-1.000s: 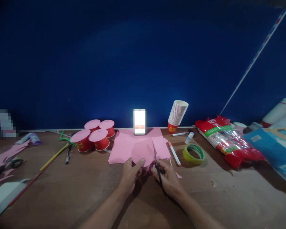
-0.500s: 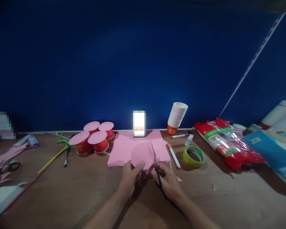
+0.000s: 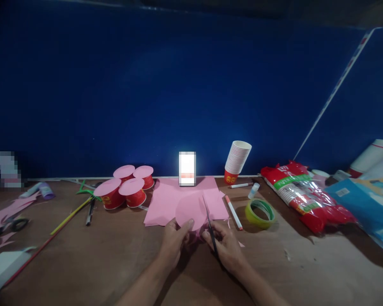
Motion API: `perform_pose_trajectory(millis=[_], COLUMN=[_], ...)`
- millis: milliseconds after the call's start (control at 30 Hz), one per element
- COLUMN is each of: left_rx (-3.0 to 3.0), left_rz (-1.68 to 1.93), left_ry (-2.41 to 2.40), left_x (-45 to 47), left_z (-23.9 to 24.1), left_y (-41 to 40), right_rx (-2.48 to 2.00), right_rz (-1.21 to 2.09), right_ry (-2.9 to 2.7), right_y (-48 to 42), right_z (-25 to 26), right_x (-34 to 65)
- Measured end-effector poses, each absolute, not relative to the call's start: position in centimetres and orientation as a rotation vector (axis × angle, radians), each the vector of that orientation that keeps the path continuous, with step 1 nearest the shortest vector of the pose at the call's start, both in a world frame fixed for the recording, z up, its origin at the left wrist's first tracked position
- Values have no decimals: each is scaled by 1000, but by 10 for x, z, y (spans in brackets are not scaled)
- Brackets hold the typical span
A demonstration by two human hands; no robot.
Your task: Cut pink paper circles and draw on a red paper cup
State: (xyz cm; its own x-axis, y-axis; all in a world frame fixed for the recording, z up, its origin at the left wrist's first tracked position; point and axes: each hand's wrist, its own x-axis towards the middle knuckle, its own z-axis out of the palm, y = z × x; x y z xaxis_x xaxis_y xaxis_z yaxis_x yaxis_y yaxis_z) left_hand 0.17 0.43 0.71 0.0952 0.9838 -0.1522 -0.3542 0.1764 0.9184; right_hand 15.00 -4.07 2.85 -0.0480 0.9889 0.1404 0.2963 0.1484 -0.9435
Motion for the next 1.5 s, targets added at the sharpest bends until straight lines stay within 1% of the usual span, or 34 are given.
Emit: perform_pose_trajectory(millis=[333, 733, 1000, 1400, 1500], left_rx=[824, 832, 816, 800, 807], left_rz=[1186, 1200, 1203, 1231, 1230], left_ry=[938, 948, 954, 950, 954], left_x=[1, 1, 2, 1, 1], left_z=[10, 7, 11, 8, 8], left_y=[3, 4, 4, 5, 6], right_rx=[-1355, -1356, -1393, -1443, -1427], right_rz=[952, 865, 915, 834, 858], right_ry=[-1490, -1589, -1555, -1594, -1585], right_y=[-39, -39, -38, -38, -38], right_z=[28, 24, 20, 22, 22], right_x=[150, 155, 156, 157, 157])
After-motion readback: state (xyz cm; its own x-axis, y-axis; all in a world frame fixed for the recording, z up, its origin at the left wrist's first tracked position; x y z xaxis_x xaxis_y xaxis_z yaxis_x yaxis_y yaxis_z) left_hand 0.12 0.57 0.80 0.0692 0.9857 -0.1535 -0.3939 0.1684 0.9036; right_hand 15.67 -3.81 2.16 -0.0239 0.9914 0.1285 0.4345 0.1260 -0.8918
